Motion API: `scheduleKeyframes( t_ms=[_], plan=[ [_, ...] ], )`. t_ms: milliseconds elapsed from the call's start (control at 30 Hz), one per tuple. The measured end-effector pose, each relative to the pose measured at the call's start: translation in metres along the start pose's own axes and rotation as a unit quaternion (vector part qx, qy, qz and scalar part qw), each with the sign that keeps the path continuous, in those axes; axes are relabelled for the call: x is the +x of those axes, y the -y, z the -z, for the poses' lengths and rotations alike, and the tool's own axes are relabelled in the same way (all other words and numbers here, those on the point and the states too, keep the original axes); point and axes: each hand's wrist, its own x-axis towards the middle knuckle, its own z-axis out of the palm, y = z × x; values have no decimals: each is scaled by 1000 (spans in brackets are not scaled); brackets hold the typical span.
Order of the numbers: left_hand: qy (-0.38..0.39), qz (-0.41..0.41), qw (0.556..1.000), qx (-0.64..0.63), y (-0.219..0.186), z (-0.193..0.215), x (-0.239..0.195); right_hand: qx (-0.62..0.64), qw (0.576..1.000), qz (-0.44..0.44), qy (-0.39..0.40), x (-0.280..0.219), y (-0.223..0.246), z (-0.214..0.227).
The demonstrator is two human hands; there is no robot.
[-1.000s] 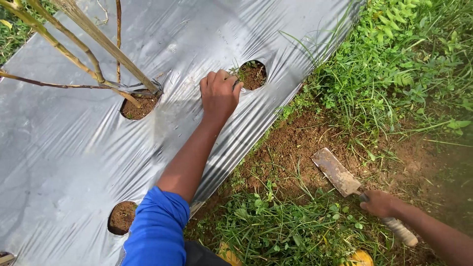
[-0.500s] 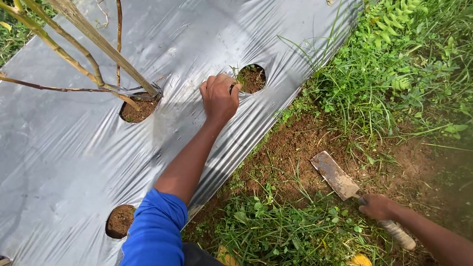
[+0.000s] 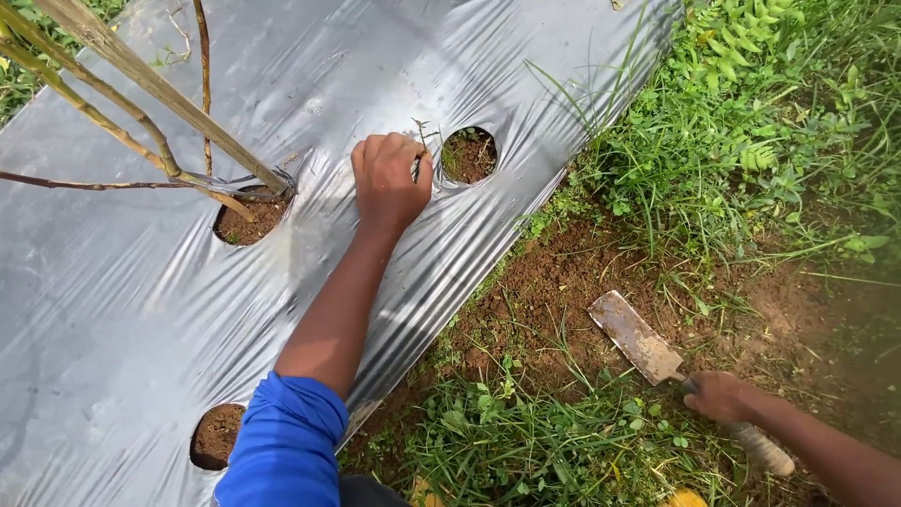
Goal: Using a hand trowel to remove weeds from the soil adjacent to a plastic-covered garden bed.
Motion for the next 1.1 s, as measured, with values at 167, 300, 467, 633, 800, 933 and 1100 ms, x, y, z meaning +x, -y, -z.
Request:
scheduleKeyframes(
  t_ms=[167,300,467,633,800,933,1100],
  plan=[
    [3,-69,997,25,0,-7,0,17,1000,-10,9,-2,1,-1],
    [34,-124,990,51,-5,-15,2,24,999,-25,17,-3,3,2],
    [122,-64,990,7,-8,-22,5,28,999,-33,21,-4,3,2],
    [61,-67,995,-28,-5,-29,4,34,998,-44,31,-12,10,8],
    [53,116,983,-131,-15,-21,21,-3,999,-39,22,-8,6,7],
    [41,23,998,-45,-16,-26,11,-3,999,-30,22,-7,5,6],
    [71,16,997,-24,-14,-27,11,5,999,-35,19,-11,9,9]
  ],
)
